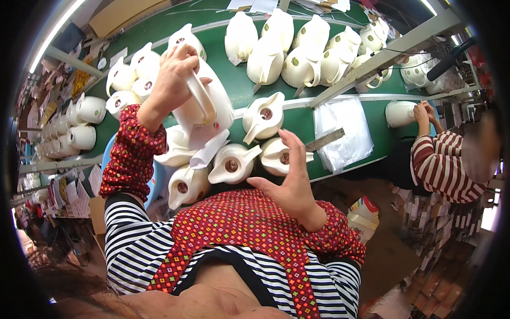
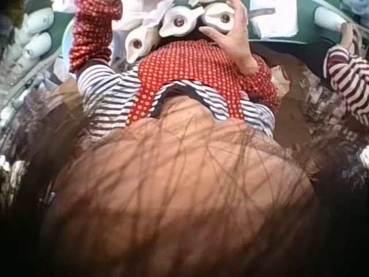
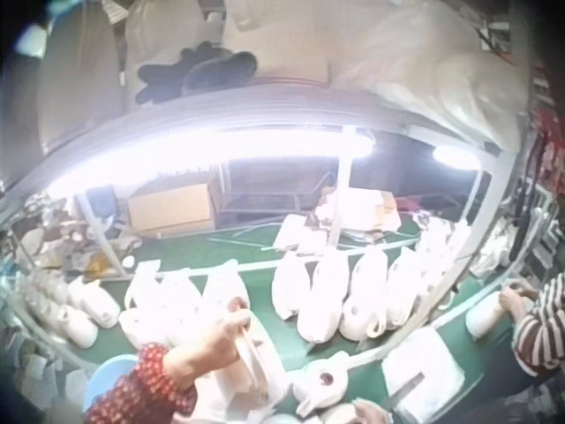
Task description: The person assembles white ceramic pitchers on a green conveyor belt. They pick up each pitcher, insert a small internal component, and place the finished unit back on the belt. The process is repeated continuously for multiple units.
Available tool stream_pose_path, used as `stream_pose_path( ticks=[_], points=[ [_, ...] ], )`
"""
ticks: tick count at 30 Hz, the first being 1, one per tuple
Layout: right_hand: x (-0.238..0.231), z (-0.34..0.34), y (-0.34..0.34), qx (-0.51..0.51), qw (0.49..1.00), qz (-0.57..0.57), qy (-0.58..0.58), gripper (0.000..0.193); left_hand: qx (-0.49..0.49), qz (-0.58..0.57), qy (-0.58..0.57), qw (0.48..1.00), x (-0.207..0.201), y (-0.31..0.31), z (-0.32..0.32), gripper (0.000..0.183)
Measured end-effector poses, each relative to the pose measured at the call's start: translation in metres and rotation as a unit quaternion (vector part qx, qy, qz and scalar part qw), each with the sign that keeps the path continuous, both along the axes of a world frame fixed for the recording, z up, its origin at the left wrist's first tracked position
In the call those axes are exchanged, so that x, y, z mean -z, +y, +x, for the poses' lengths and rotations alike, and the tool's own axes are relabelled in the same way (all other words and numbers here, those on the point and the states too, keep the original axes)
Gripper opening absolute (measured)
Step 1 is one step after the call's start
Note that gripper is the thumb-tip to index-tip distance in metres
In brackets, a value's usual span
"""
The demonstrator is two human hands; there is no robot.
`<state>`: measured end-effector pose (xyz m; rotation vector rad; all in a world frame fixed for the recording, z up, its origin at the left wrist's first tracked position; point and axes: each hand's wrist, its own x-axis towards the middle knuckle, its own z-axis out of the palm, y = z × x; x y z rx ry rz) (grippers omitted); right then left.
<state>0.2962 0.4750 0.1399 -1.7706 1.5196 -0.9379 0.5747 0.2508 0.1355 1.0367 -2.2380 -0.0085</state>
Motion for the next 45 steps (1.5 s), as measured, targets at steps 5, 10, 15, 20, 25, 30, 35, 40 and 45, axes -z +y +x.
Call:
stream_pose_path(
  ticks=[5, 10, 15, 20, 25, 30, 35, 40, 45],
  points=[
    [0.025, -0.024, 0.007, 0.071, 0.991, 0.085, -0.076, 0.085, -0.055, -0.095, -0.208, 0.972, 0.065, -0.073, -0.044, 0.019],
    [0.028, -0.036, 0.006, 0.081, 0.989, 0.119, -0.024, 0.075, -0.05, -0.148, -0.217, 0.964, 0.167, -0.112, -0.084, 0.016],
    [0.033, -0.034, -0.005, 0.027, 0.99, 0.136, -0.037, 0.061, -0.036, -0.102, -0.2, 0.974, 0.21, -0.086, -0.116, 0.027],
    [0.031, -0.032, -0.02, -0.021, 0.991, 0.119, -0.063, 0.048, -0.086, 0.183, -0.209, 0.957, 0.131, -0.012, -0.089, 0.075],
    [0.031, -0.025, -0.029, -0.091, 0.984, 0.134, -0.074, 0.044, -0.086, 0.527, -0.336, 0.776, 0.167, 0.047, -0.022, 0.1],
    [0.023, -0.013, -0.038, -0.156, 0.978, 0.121, -0.07, 0.041, -0.079, 0.541, -0.207, 0.811, 0.21, 0.076, -0.004, 0.073],
    [0.036, -0.016, -0.058, -0.133, 0.984, 0.087, -0.085, 0.067, -0.093, 0.223, -0.086, 0.966, 0.118, 0.124, -0.016, 0.063],
    [0.026, 0.0, -0.074, -0.118, 0.991, -0.018, -0.066, 0.079, -0.079, -0.003, -0.05, 0.996, 0.064, 0.182, -0.023, 0.056],
    [0.003, 0.012, -0.06, -0.139, 0.989, -0.049, -0.011, 0.065, -0.141, -0.028, -0.041, 0.989, 0.05, 0.215, -0.017, 0.056]
  ],
)
